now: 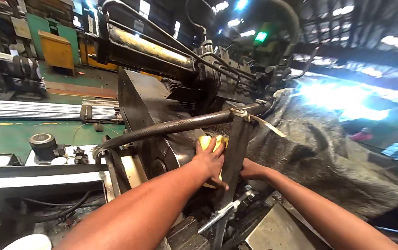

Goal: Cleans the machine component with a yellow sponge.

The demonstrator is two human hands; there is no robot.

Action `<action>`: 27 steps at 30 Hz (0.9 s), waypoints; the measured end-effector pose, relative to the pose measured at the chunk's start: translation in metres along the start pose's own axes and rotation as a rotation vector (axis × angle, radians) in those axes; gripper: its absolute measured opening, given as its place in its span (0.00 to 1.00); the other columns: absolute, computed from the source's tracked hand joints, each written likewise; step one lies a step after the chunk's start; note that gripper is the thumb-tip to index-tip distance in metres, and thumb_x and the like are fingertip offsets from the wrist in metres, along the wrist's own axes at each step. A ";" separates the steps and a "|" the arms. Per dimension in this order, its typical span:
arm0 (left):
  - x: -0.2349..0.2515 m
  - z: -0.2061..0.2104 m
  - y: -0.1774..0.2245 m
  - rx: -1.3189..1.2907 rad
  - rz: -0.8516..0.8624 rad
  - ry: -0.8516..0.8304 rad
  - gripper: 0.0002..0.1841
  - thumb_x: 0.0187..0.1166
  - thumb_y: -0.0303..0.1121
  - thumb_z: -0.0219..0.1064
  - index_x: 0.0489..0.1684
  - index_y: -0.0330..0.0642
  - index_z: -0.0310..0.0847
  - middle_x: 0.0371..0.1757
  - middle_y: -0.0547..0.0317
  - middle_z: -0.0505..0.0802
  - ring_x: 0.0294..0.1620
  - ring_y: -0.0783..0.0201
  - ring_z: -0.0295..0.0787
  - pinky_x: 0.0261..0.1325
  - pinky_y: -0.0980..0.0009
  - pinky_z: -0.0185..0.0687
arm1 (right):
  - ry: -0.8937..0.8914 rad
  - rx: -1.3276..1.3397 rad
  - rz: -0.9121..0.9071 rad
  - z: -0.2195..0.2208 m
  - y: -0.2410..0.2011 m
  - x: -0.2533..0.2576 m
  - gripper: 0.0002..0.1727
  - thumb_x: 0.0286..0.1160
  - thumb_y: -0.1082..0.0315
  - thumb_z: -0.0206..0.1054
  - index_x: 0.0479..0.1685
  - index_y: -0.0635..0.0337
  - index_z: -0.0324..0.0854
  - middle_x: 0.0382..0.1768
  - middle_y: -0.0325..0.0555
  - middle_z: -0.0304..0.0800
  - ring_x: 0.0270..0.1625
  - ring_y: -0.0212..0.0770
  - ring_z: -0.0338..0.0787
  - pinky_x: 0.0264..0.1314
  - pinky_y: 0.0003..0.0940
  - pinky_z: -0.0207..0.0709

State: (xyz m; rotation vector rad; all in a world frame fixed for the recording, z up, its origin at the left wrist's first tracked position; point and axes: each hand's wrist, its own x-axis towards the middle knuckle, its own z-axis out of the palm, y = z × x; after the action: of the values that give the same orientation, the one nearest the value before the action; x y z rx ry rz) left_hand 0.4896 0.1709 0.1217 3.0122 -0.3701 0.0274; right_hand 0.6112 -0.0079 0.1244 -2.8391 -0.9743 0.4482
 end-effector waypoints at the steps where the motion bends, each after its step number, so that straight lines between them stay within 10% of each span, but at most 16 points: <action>1: -0.002 -0.002 0.003 0.028 -0.009 -0.003 0.56 0.71 0.71 0.67 0.95 0.42 0.52 0.99 0.52 0.37 0.97 0.35 0.15 0.81 0.16 0.19 | 0.002 0.024 -0.007 -0.001 0.001 -0.001 0.14 0.67 0.83 0.73 0.52 0.70 0.84 0.48 0.61 0.89 0.54 0.54 0.88 0.63 0.54 0.77; 4: -0.010 -0.007 0.015 0.154 -0.011 0.005 0.46 0.85 0.62 0.58 0.92 0.33 0.55 0.98 0.43 0.41 0.98 0.41 0.15 0.88 0.30 0.07 | -0.018 0.049 -0.017 -0.005 0.018 0.003 0.09 0.65 0.78 0.78 0.41 0.69 0.86 0.36 0.54 0.89 0.41 0.45 0.88 0.52 0.47 0.80; 6: -0.019 0.003 0.024 0.263 0.014 0.049 0.34 0.92 0.47 0.54 0.86 0.24 0.61 0.95 0.30 0.47 0.98 0.37 0.29 0.94 0.38 0.21 | -0.090 -0.053 0.025 -0.018 0.021 0.000 0.11 0.68 0.68 0.80 0.31 0.67 0.86 0.24 0.47 0.85 0.26 0.39 0.82 0.36 0.39 0.76; 9: -0.033 0.017 0.025 0.500 0.162 0.079 0.19 0.90 0.27 0.54 0.73 0.25 0.77 0.87 0.18 0.62 0.91 0.26 0.54 0.89 0.39 0.54 | -0.010 -0.186 0.076 -0.046 0.004 -0.020 0.13 0.74 0.63 0.77 0.43 0.66 0.90 0.34 0.58 0.91 0.38 0.55 0.90 0.50 0.58 0.81; 11: -0.043 0.021 0.021 0.523 0.269 0.091 0.17 0.87 0.25 0.58 0.69 0.30 0.82 0.83 0.19 0.68 0.88 0.24 0.59 0.84 0.31 0.58 | 0.141 0.008 0.061 -0.060 -0.015 -0.037 0.20 0.78 0.68 0.72 0.65 0.72 0.82 0.48 0.67 0.91 0.49 0.60 0.92 0.59 0.60 0.82; 13: -0.047 0.027 0.013 0.434 0.336 0.144 0.14 0.84 0.24 0.62 0.62 0.31 0.87 0.81 0.24 0.72 0.88 0.26 0.58 0.82 0.26 0.57 | 0.171 0.376 0.063 -0.068 -0.043 -0.048 0.31 0.84 0.68 0.65 0.84 0.68 0.62 0.58 0.66 0.86 0.52 0.53 0.92 0.58 0.48 0.86; 15: -0.047 0.025 0.005 0.312 0.379 0.189 0.11 0.83 0.21 0.61 0.53 0.29 0.89 0.79 0.30 0.77 0.87 0.29 0.61 0.85 0.29 0.55 | 0.239 0.614 0.109 -0.060 -0.064 -0.048 0.30 0.82 0.57 0.68 0.79 0.57 0.66 0.53 0.55 0.88 0.47 0.45 0.91 0.47 0.43 0.86; 19: -0.038 0.024 -0.009 0.273 0.434 0.245 0.12 0.81 0.19 0.61 0.43 0.35 0.93 0.75 0.44 0.83 0.84 0.38 0.67 0.86 0.38 0.57 | 0.551 0.523 0.248 -0.025 -0.069 -0.026 0.66 0.47 0.55 0.92 0.89 0.60 0.48 0.63 0.73 0.82 0.66 0.70 0.84 0.64 0.71 0.75; 25: -0.031 0.030 -0.009 0.459 0.376 0.000 0.15 0.85 0.21 0.56 0.55 0.37 0.91 0.94 0.52 0.62 0.97 0.38 0.39 0.93 0.34 0.31 | 0.600 0.410 0.221 -0.030 -0.061 -0.022 0.63 0.38 0.54 0.94 0.82 0.62 0.57 0.56 0.71 0.85 0.59 0.69 0.87 0.58 0.70 0.78; 27: -0.049 0.019 -0.016 0.332 0.486 0.064 0.13 0.82 0.18 0.57 0.48 0.29 0.92 0.90 0.42 0.69 0.94 0.33 0.45 0.91 0.32 0.28 | 0.599 0.386 0.209 -0.031 -0.062 -0.024 0.63 0.39 0.52 0.93 0.82 0.65 0.58 0.56 0.72 0.85 0.61 0.70 0.86 0.59 0.70 0.77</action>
State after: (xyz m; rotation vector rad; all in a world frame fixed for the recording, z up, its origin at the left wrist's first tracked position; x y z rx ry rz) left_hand 0.4464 0.1955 0.0994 3.1354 -1.1856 0.2453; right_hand 0.5666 0.0255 0.1716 -2.4797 -0.4241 -0.1853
